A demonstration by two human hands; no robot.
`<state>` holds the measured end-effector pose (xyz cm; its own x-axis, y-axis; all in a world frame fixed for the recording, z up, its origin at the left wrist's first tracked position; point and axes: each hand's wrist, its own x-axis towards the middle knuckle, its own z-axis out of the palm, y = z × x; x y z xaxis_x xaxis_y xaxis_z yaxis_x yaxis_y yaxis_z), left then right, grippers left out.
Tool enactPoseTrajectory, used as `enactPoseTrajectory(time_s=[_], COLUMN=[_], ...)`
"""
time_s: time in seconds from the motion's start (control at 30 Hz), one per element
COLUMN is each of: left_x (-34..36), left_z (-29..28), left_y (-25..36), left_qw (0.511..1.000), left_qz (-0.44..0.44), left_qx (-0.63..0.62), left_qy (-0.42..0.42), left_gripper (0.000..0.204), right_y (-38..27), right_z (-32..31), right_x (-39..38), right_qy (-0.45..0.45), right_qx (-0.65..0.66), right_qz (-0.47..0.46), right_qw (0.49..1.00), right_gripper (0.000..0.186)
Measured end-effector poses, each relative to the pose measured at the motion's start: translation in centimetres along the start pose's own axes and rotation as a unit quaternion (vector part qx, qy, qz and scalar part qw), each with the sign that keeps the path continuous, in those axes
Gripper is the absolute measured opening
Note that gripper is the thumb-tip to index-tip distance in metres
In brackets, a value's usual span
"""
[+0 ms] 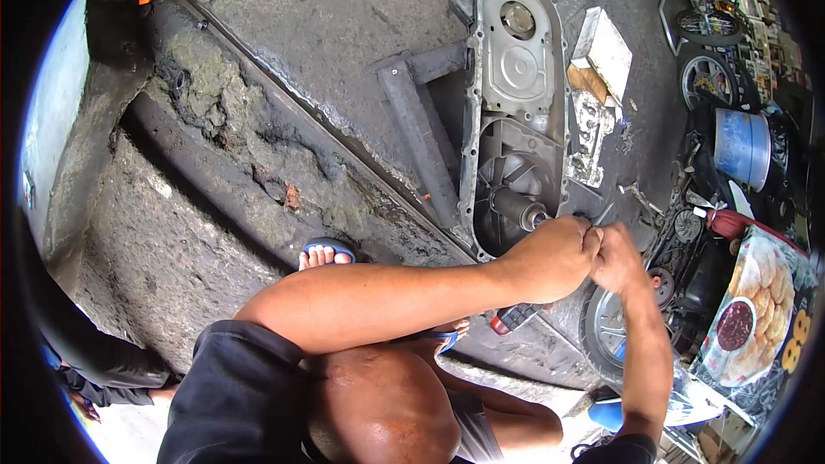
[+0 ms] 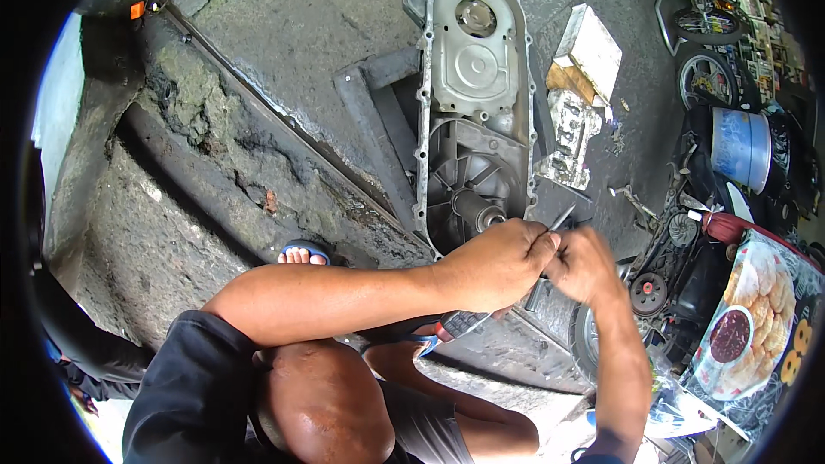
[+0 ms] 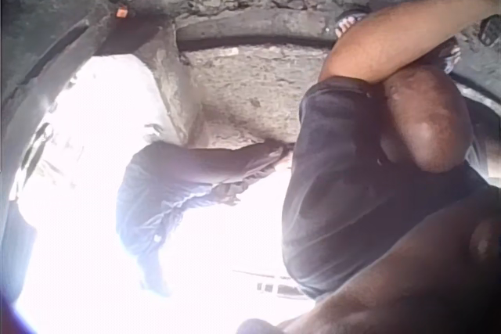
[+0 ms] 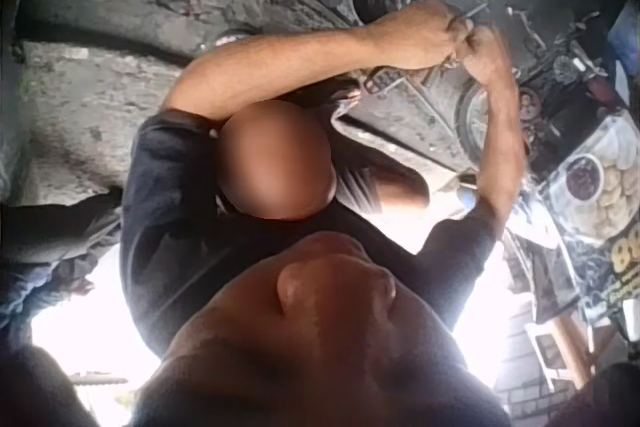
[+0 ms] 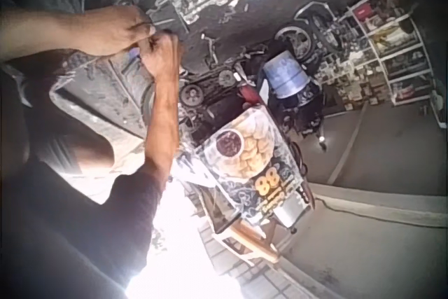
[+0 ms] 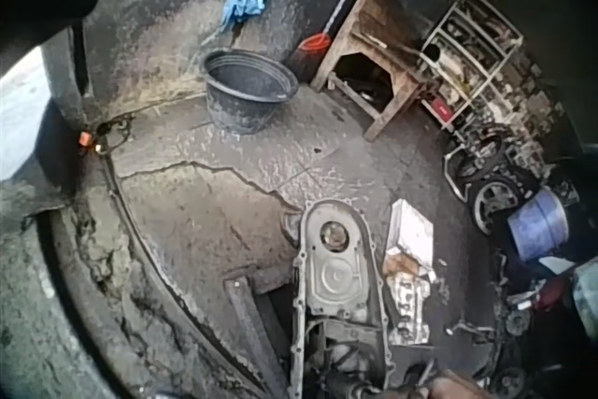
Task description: The person removes a bearing from a motorcycle casing using a bearing puller, disassembles the tool to extract the old bearing, and places a new bearing into the casing, tapping it in place with a T-handle wrench.
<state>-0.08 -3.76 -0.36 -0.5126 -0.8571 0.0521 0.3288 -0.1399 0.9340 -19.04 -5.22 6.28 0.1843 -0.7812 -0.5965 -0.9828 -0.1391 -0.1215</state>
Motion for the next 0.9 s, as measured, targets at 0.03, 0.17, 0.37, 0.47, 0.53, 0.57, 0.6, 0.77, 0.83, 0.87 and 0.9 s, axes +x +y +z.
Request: enactPoseTrajectory(time_s=[0.03, 0.17, 0.37, 0.47, 0.53, 0.57, 0.6, 0.77, 0.83, 0.87, 0.9], left_x=[0.0, 0.0, -0.5, 0.2, 0.2, 0.1, -0.1, -0.1, 0.1, 0.2, 0.3], left_z=[-0.3, -0.8, -0.1, -0.1, 0.4, 0.3, 0.2, -0.4, 0.2, 0.6, 0.0], left_y=[0.2, 0.5, -0.6, 0.5, 0.6, 0.6, 0.5, 0.6, -0.2, -0.6, 0.2], left_qw=[0.999, 0.995, 0.998, 0.992, 0.994, 0.995, 0.994, 0.998, 0.998, 0.998, 0.999], left_qz=[-0.021, -0.07, -0.033, -0.117, -0.099, -0.09, -0.092, -0.059, -0.049, -0.043, -0.039], left_qx=[-0.023, -0.058, 0.005, -0.052, -0.039, -0.031, -0.031, 0.007, 0.011, 0.014, 0.012], left_qy=[-0.023, -0.037, 0.052, 0.01, 0.03, 0.042, 0.042, 0.026, 0.032, 0.039, 0.03], left_gripper=[0.039, 0.04, 0.042, 0.042, 0.045, 0.047, 0.047, 0.045, 0.043, 0.042, 0.042], right_y=[-0.1, -0.1, -3.4, -4.4, -6.8, -7.8, -8.9, -8.9, -7.2, -5.5, -3.7], right_z=[-1.0, -2.5, 2.9, 8.1, 10.1, 10.8, 10.7, 10.1, 7.3, 5.5, 3.6], right_x=[0.8, 1.9, -4.6, -7.7, -7.1, -6.5, -6.1, -5.8, -6.0, -5.6, -5.2], right_qy=[0.032, 0.091, 0.039, 0.047, 0.061, 0.075, 0.073, 0.02, -0.002, -0.031, -0.057], right_qx=[-0.097, -0.147, 0.289, 0.584, 0.652, 0.713, 0.713, 0.786, 0.702, 0.588, 0.457], right_qz=[-0.064, -0.129, 0.141, 0.205, 0.222, 0.234, 0.234, 0.232, 0.286, 0.285, 0.287], right_qw=[0.993, 0.977, 0.946, 0.784, 0.722, 0.657, 0.657, 0.573, 0.652, 0.756, 0.84], right_gripper=[0.038, 0.033, 0.03, 0.028, 0.029, 0.033, 0.033, 0.038, 0.036, 0.033, 0.032])
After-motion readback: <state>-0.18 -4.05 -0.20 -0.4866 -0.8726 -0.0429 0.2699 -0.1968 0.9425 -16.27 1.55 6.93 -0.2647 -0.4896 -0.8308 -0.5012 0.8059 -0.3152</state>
